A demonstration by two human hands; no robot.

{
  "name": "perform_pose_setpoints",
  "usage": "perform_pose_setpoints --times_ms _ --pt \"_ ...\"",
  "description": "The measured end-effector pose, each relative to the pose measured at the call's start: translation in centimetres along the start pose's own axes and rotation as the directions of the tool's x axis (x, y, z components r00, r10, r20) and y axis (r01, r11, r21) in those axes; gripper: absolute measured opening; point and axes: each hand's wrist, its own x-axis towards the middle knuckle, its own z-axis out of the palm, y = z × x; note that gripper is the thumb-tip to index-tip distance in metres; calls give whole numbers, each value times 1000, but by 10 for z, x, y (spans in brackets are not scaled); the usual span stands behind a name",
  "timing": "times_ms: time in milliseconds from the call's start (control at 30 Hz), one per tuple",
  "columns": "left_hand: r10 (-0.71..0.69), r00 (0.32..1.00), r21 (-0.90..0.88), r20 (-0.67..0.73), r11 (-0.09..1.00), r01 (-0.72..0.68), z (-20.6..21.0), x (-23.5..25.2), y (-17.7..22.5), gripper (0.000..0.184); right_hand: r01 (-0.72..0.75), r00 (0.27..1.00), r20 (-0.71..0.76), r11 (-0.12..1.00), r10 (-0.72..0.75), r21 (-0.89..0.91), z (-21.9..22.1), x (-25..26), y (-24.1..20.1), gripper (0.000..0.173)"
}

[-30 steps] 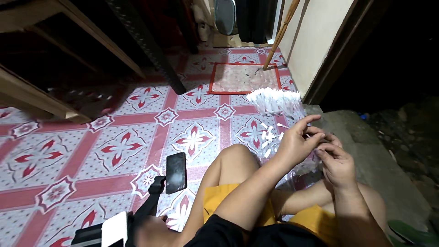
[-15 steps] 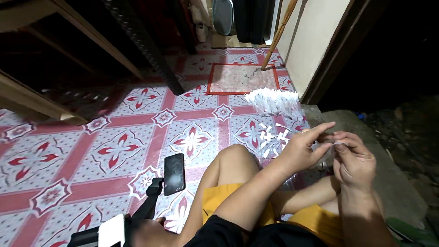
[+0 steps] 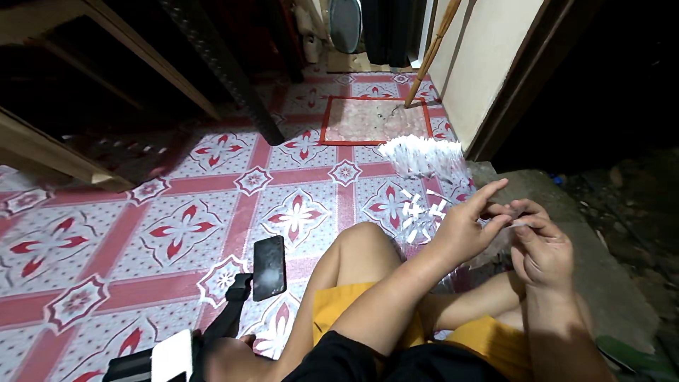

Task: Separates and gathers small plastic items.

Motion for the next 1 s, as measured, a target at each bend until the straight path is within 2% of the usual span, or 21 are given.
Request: perform_pose_setpoints --times_ms 467,700,800,900,933,1000 --pt "-2 997 17 83 1000 0 14 -5 -23 69 7 1000 -12 1000 -7 10 -6 -5 19 18" --pt "10 995 93 102 995 -19 22 -9 -27 69 42 998 -47 999 -42 15 -2 -3 19 16" --pt "42 995 149 95 987 -56 21 -9 -25 70 54 996 -73 998 -53 13 4 -5 19 21" --pt "67 993 196 92 977 -84 14 -8 -16 69 -39 998 -44 999 40 27 12 -7 13 39" --pt "73 992 214 100 972 -93 11 -7 -12 68 -63 997 -33 997 64 38 12 -7 12 39" --pt "77 990 226 115 969 -102 5 -5 -6 66 -72 997 -30 997 73 32 8 -7 15 29"
